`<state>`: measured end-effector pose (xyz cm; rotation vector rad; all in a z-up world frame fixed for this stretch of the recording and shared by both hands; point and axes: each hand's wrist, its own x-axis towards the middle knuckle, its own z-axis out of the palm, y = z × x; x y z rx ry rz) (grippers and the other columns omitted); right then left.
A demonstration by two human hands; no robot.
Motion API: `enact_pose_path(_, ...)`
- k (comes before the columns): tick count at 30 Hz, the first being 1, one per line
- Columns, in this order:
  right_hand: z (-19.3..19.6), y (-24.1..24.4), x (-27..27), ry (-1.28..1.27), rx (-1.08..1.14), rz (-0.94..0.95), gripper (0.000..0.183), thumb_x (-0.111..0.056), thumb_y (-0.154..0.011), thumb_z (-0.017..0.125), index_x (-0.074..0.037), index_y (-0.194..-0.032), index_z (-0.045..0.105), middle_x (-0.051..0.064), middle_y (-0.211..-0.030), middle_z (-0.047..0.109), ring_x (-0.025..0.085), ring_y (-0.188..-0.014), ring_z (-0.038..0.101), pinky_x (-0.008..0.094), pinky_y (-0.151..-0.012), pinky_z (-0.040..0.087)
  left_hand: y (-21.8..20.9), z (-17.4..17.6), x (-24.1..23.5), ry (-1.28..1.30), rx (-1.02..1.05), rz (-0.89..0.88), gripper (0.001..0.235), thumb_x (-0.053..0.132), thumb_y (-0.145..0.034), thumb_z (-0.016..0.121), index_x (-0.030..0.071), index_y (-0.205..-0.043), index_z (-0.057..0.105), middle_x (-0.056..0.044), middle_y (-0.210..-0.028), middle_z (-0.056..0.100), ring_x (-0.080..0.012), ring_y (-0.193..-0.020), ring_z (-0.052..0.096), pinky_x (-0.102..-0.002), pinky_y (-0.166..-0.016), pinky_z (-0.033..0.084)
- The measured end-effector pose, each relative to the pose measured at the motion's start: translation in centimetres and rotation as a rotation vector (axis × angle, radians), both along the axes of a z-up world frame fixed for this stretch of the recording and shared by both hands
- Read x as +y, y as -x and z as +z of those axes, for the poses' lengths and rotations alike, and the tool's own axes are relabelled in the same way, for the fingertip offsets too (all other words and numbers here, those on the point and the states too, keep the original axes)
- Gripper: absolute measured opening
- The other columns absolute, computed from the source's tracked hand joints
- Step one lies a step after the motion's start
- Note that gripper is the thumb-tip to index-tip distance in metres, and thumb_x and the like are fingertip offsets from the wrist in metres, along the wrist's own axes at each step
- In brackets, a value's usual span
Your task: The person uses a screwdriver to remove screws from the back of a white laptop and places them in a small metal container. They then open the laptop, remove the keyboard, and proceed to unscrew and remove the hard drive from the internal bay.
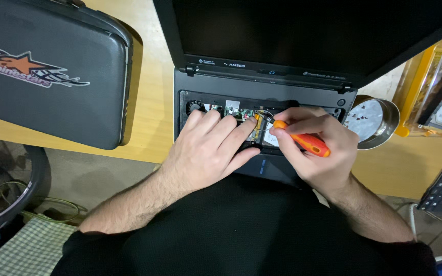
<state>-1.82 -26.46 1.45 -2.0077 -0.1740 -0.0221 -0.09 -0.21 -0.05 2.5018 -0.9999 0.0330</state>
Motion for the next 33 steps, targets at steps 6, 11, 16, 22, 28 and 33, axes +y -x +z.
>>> enact_pose_path(6, 0.1, -0.2, 0.2, 0.016, 0.004, -0.011, 0.023, 0.012, -0.105, 0.095, 0.006, -0.106, 0.073, 0.031, -0.121, 0.089, 0.035, -0.114, 0.090, 0.040, -0.103, 0.072, -0.1, 0.1, 0.0, 0.002, 0.010, 0.000, 0.051, 0.055, -0.126, 0.077, 0.008, -0.147, 0.082, -0.007, -0.108, 0.065, -0.0312, -0.092, 0.057, -0.048, -0.078, 0.044)
enact_pose_path(11, -0.2, -0.2, -0.1, 0.034, -0.035, 0.020, 0.027, 0.011, -0.104, 0.097, 0.006, -0.109, 0.071, 0.031, -0.123, 0.089, 0.037, -0.115, 0.091, 0.040, -0.101, 0.074, 0.0, 0.2, -0.1, -0.011, -0.007, 0.012, 0.050, 0.054, -0.124, 0.083, 0.009, -0.145, 0.083, -0.006, -0.108, 0.066, -0.0291, -0.093, 0.058, -0.045, -0.077, 0.043)
enact_pose_path(16, -0.5, -0.1, -0.4, 0.026, -0.038, 0.021, 0.026, 0.010, -0.104, 0.097, 0.005, -0.108, 0.071, 0.030, -0.120, 0.089, 0.036, -0.114, 0.090, 0.041, -0.101, 0.073, 0.0, 0.2, -0.1, -0.006, 0.014, 0.015, 0.051, 0.056, -0.123, 0.083, 0.010, -0.144, 0.083, -0.007, -0.109, 0.067, -0.0311, -0.095, 0.060, -0.047, -0.077, 0.045)
enact_pose_path(22, -2.3, 1.7, -3.6, -0.240, -0.128, 0.036, 0.048, 0.008, -0.105, 0.090, -0.005, -0.131, 0.053, 0.025, -0.125, 0.081, 0.031, -0.114, 0.088, 0.042, -0.099, 0.078, 0.0, 0.3, 0.2, 0.111, 0.064, 0.008, 0.046, 0.050, -0.122, 0.084, 0.007, -0.138, 0.084, -0.007, -0.105, 0.066, -0.0276, -0.093, 0.060, -0.046, -0.079, 0.042)
enact_pose_path(28, -0.3, 5.8, -7.4, -0.277, -0.224, -0.139, 0.052, 0.005, -0.105, 0.072, -0.016, -0.132, 0.034, 0.019, -0.107, 0.082, 0.025, -0.084, 0.090, 0.034, -0.068, 0.067, -0.2, 0.4, 0.2, 0.098, 0.095, -0.043, 0.042, 0.042, -0.120, 0.090, 0.007, -0.141, 0.083, -0.008, -0.108, 0.070, -0.0258, -0.094, 0.060, -0.045, -0.081, 0.043)
enact_pose_path(33, -1.7, 10.1, -10.1, -0.303, -0.193, -0.293, 0.031, 0.002, -0.118, 0.050, -0.012, -0.144, 0.042, 0.007, -0.082, 0.053, 0.022, -0.057, 0.061, 0.038, -0.055, 0.055, -0.6, -0.1, 0.3, 0.070, 0.095, -0.054, 0.041, 0.038, -0.116, 0.095, 0.005, -0.139, 0.083, -0.009, -0.110, 0.072, -0.0258, -0.095, 0.061, -0.045, -0.083, 0.046)
